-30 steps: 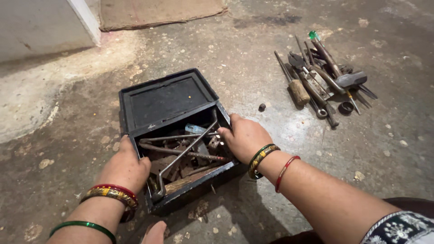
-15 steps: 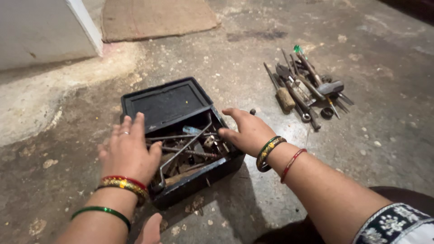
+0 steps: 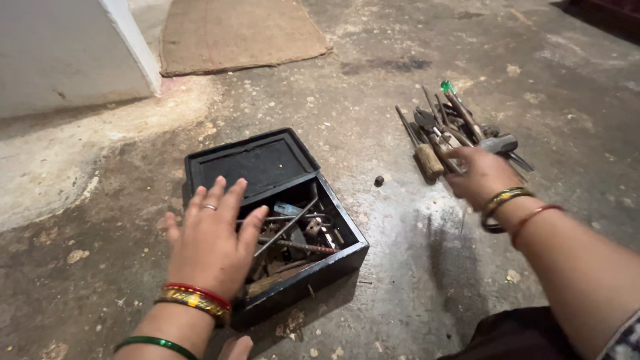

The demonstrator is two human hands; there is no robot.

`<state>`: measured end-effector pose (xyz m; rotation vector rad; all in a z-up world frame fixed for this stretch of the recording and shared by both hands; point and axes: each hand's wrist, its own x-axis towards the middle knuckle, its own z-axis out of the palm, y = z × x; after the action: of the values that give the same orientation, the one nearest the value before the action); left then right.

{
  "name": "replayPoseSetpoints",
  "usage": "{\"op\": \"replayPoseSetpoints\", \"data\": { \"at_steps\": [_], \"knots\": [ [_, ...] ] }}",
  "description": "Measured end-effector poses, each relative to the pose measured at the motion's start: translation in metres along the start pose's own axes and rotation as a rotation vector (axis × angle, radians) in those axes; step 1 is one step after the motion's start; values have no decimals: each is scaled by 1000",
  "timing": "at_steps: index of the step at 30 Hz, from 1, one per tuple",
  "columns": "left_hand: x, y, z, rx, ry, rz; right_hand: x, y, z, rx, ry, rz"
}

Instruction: The person sits on the floor and organizes various hand tools by picking them up from the floor and placing them into a black toolbox. The person handles wrenches, pliers, screwdrivers, and a hammer, arranging them inside the box.

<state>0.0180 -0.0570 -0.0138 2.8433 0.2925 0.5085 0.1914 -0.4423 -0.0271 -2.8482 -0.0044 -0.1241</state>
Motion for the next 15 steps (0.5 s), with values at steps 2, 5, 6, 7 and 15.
{"op": "replayPoseSetpoints", "data": {
  "at_steps": [2,5,6,7,15],
  "knots": [
    [4,-5,6,7,-8,2,13,40,15,-1,4,143],
    [10,-9,14,18,-12,19,36,94,43,-53,32,215],
    [10,-10,18,20,-9,23,45,106,56,-66,49,231],
    [11,-11,21,31,-30,9,51,120,66,-79,66,248],
    [20,-20,37,187,-62,-21,64,152,95,-87,48,265]
  ]
}}
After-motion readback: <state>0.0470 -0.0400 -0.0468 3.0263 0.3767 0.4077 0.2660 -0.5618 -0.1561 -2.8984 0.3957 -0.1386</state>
